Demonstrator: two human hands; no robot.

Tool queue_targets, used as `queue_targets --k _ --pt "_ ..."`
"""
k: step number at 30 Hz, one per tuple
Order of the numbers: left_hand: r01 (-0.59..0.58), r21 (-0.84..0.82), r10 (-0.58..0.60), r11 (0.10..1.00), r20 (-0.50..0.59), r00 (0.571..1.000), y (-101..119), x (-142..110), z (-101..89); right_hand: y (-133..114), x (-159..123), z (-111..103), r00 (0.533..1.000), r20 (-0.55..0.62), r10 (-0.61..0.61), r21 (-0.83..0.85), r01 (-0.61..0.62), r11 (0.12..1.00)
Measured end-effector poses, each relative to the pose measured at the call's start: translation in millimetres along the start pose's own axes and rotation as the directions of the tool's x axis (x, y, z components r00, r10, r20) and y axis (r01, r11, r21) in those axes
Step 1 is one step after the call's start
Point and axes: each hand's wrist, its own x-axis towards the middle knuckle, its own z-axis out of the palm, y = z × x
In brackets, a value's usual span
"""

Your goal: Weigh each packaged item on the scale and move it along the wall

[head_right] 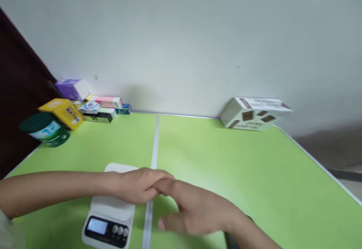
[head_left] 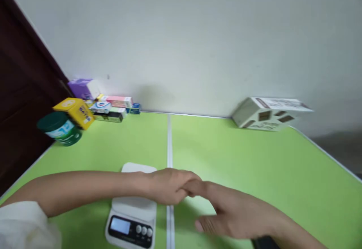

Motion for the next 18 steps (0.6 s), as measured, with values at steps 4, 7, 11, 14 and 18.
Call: queue_targets --k 4,7,11,14,18 --pt "-0.011 0.120 0.018 0.993 -0.062 0.998 -1 -73 -5.9 -56 30 24 0.995 0.104 0.009 -0.100 0.002 0.995" --pt "-0.005 0.153 0.025 0.988 -0.131 0.991 -22 -114 -4.7 -80 62 42 0.987 0.129 0.094 -0.180 -0.070 0.981" --pt "0.231 0.079 -0.195 0.970 -0.323 0.926 -72 -164 -9.3 -85 118 64 0.985 0.098 0.140 -0.295 -0.106 0.949" --pt "0.414 -0.165 -0.429 0.895 -0.571 0.700 -121 -207 -20.4 -86 167 75 0.999 0.033 0.018 -0.251 -0.009 0.968" --pt "0.330 -0.299 -0.411 0.896 -0.840 0.356 -186 -261 -29.4 -103 242 91 0.986 -0.026 -0.165 -0.167 0.159 0.973"
